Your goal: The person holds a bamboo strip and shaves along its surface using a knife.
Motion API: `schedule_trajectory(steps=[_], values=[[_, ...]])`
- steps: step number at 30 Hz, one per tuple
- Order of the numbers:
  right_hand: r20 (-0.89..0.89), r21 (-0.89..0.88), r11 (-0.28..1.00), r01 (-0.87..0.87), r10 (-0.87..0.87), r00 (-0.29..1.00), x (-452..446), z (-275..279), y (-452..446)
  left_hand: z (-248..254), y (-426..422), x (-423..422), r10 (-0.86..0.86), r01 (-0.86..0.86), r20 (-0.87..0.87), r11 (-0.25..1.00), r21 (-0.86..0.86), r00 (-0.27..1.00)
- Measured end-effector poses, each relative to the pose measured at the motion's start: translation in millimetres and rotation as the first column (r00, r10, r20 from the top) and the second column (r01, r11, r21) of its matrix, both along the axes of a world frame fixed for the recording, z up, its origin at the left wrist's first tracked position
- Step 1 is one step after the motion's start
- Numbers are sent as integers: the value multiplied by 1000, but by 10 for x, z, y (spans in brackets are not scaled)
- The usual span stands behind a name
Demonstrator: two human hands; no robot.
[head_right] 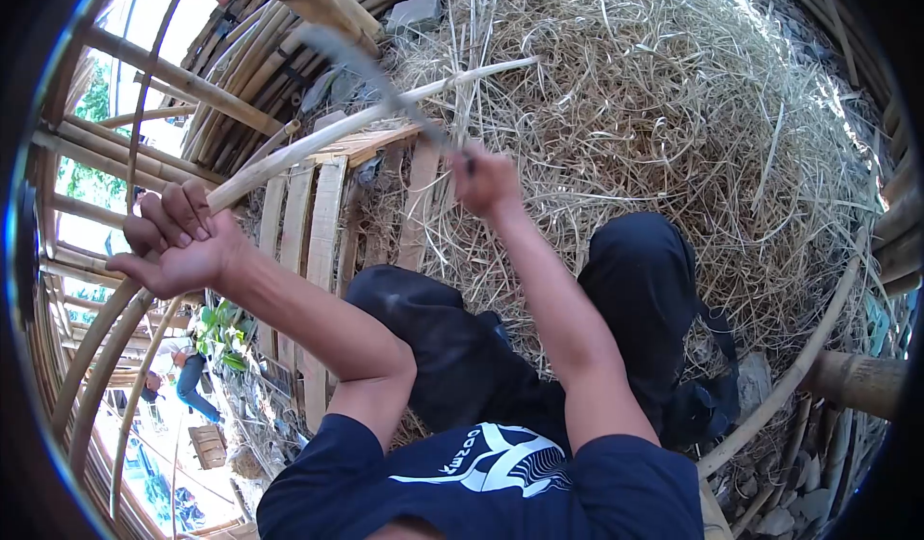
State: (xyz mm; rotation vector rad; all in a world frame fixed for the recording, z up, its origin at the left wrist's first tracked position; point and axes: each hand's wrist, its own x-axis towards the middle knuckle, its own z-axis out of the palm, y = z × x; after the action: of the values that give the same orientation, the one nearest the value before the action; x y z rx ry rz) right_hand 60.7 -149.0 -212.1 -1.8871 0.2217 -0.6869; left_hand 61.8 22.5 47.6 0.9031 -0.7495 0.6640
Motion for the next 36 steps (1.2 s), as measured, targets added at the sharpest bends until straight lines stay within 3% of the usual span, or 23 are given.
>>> schedule_trajectory(steps=[1,2,3,4,6,8,10,11,13,15,16,17,18,21,25,27,28,30,31,32,34,35,36], values=[[5,0,1000,1,-1,1000,85,-209,-111,-26,-94,-10,34,-37,-60,998,-46,998],[-137,-67,982,175,-183,973,157,-441,-216,-51,-149,-11,63,-74,-125,993,-90,990],[-256,-155,930,334,-364,895,190,-420,-267,-84,-153,21,-31,35,-44,997,72,999],[-239,-151,927,345,-372,897,253,-390,-270,-45,-96,-8,-34,34,12,998,46,999],[-351,228,964,140,-52,935,102,-56,-105,17,-107,37,7,-7,-19,1000,8,1000],[-359,317,945,78,44,932,24,96,38,16,-75,33,45,-45,-32,999,8,998],[-37,206,972,-117,127,991,-184,311,227,0,-50,54,78,-78,-62,997,14,995],[-49,212,970,-117,130,990,-209,258,249,2,-20,54,87,-87,-65,996,7,994],[176,8,992,-130,126,976,-73,127,234,29,-19,28,85,-85,-50,996,17,995],[25,29,1000,-12,11,1000,74,-271,-7,64,42,-74,60,-60,-30,998,15,998],[-192,87,994,69,-52,980,91,-428,-164,80,60,-119,30,-30,-16,999,13,999],[-398,118,980,162,-102,912,87,-433,-277,40,-150,-112,233,-249,-166,965,-81,958],[-382,116,979,165,-109,918,133,-418,-275,-24,-96,-59,70,-64,-77,995,82,995],[-378,202,953,227,-138,915,93,-368,-37,76,-73,-94,57,-57,-17,998,35,998],[-282,301,953,23,66,957,-21,-53,177,45,-56,7,54,-52,-32,998,41,998],[49,122,988,-95,89,995,-86,106,223,41,-42,-14,58,-57,-38,998,18,998],[52,118,989,-93,88,995,-54,58,178,55,-18,-41,55,-55,-35,998,15,998],[237,-14,996,-87,88,968,46,-225,37,117,87,-172,16,-16,9,999,29,1000],[149,-39,999,17,-12,989,88,-415,-63,184,76,-329,196,-197,-28,979,-51,980],[156,-36,999,21,-15,988,85,-534,-115,237,280,-409,88,-87,45,996,-7,995],[-296,-13,951,309,-299,907,83,-653,-178,171,134,-381,210,-209,-78,978,21,975],[-290,-10,951,309,-298,909,73,-586,-141,172,117,-293,210,-209,-71,978,20,975],[-367,142,955,260,-193,910,50,-527,-90,167,99,-191,180,-179,-68,984,13,981]])
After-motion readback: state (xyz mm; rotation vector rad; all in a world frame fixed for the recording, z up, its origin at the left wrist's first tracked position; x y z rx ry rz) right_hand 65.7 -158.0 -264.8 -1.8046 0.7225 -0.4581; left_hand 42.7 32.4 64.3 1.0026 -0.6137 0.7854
